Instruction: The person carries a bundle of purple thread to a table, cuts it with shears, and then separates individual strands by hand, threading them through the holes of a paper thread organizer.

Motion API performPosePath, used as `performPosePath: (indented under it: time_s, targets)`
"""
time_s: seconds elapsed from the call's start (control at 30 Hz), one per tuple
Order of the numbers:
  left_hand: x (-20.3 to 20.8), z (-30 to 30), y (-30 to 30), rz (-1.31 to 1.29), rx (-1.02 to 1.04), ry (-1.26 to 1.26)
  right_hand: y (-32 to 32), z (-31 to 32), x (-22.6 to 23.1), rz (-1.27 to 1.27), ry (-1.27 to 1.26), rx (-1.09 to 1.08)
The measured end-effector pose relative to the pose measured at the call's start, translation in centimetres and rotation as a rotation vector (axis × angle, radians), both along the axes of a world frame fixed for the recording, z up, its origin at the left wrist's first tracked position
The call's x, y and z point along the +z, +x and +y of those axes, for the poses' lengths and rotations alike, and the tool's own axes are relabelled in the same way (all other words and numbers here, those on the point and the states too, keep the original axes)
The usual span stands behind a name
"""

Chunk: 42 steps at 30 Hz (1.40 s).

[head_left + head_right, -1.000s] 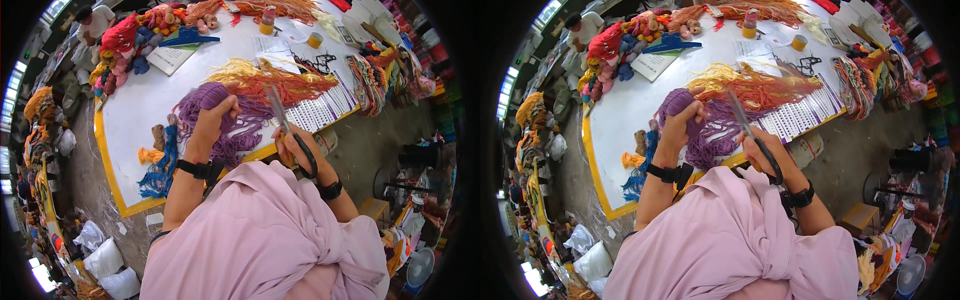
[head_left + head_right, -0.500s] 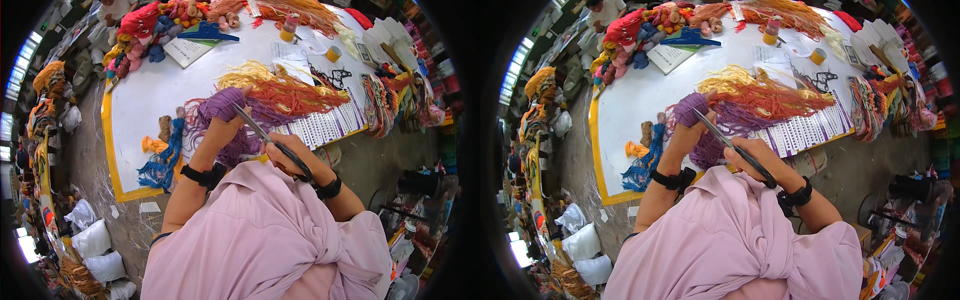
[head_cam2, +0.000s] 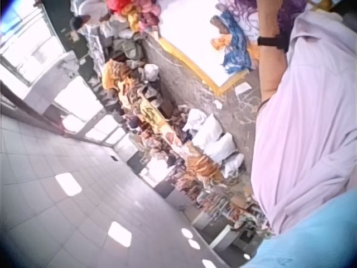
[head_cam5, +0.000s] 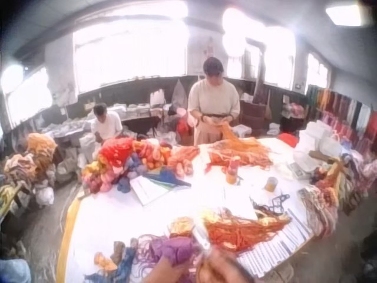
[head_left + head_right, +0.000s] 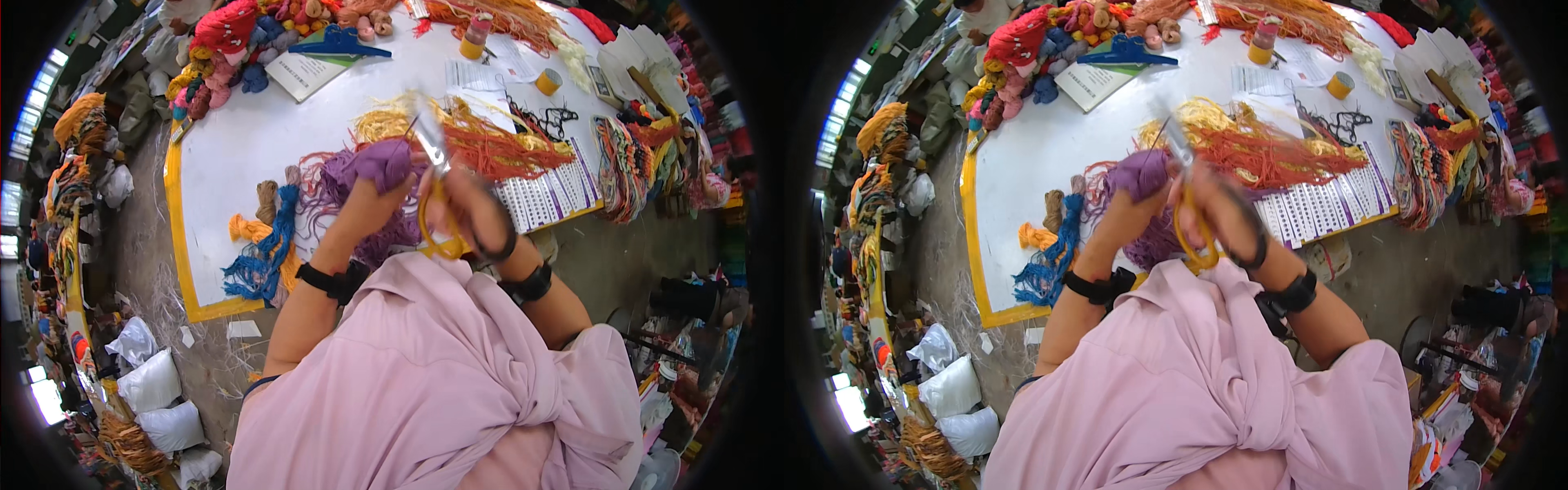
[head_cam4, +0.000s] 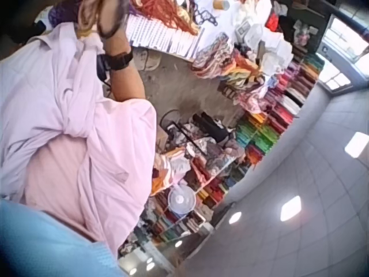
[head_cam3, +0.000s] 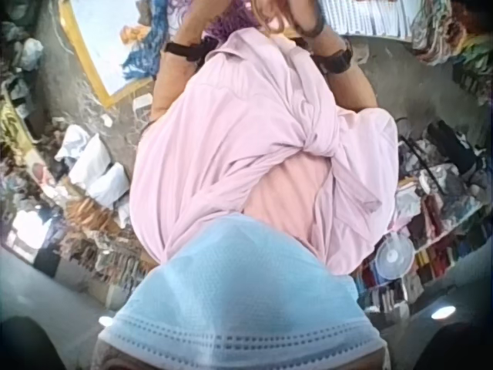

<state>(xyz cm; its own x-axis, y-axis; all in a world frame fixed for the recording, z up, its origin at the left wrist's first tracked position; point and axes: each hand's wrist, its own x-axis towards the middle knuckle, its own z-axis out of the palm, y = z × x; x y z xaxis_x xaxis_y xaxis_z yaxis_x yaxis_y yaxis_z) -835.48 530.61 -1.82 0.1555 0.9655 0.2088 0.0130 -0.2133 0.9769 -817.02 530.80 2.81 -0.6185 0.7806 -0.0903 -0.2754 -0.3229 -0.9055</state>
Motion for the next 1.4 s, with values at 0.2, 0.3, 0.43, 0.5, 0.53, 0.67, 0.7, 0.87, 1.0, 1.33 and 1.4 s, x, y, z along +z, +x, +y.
performPosePath:
  time_s: [0.2,0.3,0.43,0.5,0.53,0.67,0.7,0.87,1.0,1.33,1.4]
  targets:
    - [3.8,1.7,-1.2,-0.471,-0.227,-0.486,-0.1,2.2,1.0,0.118,-0.049,-0.216]
    - [3.7,1.4,-1.4,-0.398,-0.242,-0.491,0.1,2.1,2.3,0.154,-0.098,-0.143]
    - [3.2,0.3,-0.9,-0.289,-0.175,-0.479,0.9,2.0,1.3,0.299,-0.352,-0.066]
    - [2.5,-0.7,-1.6,-0.440,-0.216,-0.548,2.6,3.1,0.0,0.260,-0.065,-0.290]
    - [2.7,-1.3,-2.3,-0.500,-0.236,-0.530,4.3,4.0,-0.4,0.210,0.214,-0.513]
    - [1.2,-0.2,-4.1,-1.034,-0.004,-0.609,7.0,4.4,1.9,0.163,0.172,-0.406]
    - [1.0,0.1,-4.3,-1.035,0.022,-0.604,6.9,3.3,1.1,0.053,0.273,-0.174]
    - [1.9,2.8,-3.5,-1.566,0.115,-0.692,3.2,-3.9,0.0,-0.434,0.434,0.094]
    - [2.5,3.0,-3.4,-1.591,0.107,-0.703,4.0,-5.2,-2.1,-0.434,0.470,0.081]
    - [2.8,2.4,-3.0,-1.585,0.055,-0.741,3.3,-5.0,-3.3,-0.516,0.568,0.053]
    - [2.7,2.5,-3.3,-1.623,0.070,-0.743,3.4,-5.0,-3.3,-0.522,0.592,0.056]
